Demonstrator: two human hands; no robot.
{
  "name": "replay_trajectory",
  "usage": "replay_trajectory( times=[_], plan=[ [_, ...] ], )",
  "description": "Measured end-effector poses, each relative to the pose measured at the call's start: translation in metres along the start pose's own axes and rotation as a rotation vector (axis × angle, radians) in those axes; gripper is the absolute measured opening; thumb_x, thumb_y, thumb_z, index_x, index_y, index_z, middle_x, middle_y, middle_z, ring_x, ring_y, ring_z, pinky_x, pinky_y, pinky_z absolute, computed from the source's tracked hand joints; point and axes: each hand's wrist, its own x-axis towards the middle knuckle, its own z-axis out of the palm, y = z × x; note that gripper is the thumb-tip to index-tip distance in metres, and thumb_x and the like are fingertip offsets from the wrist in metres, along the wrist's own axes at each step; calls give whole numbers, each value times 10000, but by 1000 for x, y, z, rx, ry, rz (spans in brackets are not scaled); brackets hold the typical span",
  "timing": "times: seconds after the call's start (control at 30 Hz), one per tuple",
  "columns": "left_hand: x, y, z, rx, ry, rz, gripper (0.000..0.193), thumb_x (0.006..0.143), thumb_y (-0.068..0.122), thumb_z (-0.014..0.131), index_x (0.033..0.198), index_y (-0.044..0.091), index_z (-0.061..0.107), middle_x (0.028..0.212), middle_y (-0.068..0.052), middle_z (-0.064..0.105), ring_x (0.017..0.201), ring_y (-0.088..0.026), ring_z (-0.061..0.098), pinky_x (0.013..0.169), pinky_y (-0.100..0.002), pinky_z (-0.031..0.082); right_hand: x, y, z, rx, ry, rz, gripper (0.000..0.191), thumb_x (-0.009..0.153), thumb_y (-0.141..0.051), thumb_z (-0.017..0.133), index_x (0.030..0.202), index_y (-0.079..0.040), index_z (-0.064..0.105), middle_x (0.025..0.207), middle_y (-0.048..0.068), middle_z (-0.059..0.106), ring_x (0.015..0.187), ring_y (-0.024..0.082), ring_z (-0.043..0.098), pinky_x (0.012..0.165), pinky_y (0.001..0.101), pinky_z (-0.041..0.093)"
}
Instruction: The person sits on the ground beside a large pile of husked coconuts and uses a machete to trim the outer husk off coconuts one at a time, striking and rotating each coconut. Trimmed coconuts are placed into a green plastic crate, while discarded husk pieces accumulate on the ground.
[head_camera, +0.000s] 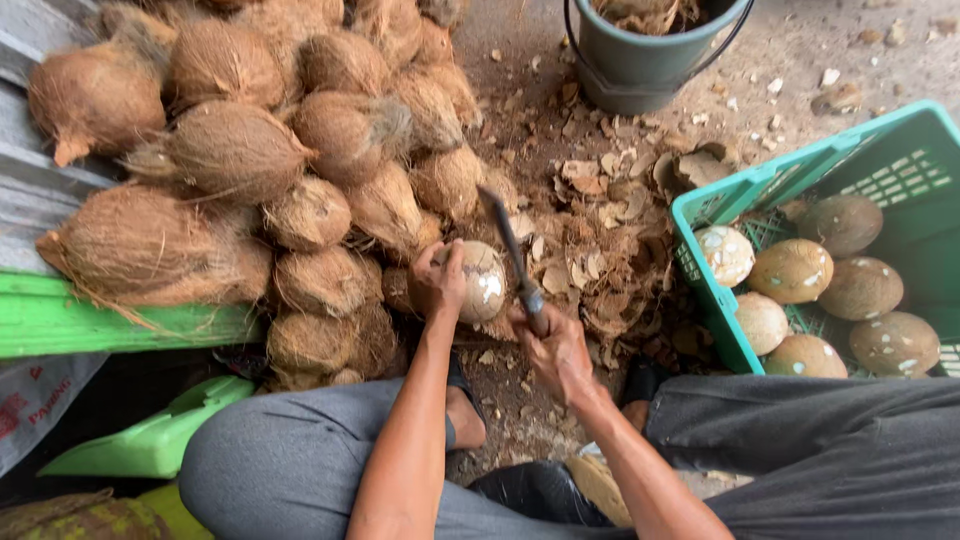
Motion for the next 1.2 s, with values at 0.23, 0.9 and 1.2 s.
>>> replay_trajectory(
  times=[0.23,0.9,1.2],
  plan=[
    [-4,2,1,-58,19,29,504,871,613,621,1031,148,735,1096,-91,663,882,-248,650,691,-456,557,10,28,2,-24,-101,211,242,991,-288,552,857,-107,641,610,23,578,489,142,497,425,360,406],
    [-25,-3,-26,-488,-17,-275,634,695,536,781,1210,179,689,1233,-128,670,1142,-307,658,907,-519,547,3,51,-4,-46,-195,108,294,946,-290,671,823,-40,575,597,53,557,478,134,530,442,350,466],
    [-18,11,9,-659,148,-390,376,751,463,807,917,140,711,923,-2,699,870,-162,666,782,-370,532,3,16,-25,-112,-25,191,321,990,-335,624,801,-76,619,606,7,551,480,133,470,434,381,422]
  ],
)
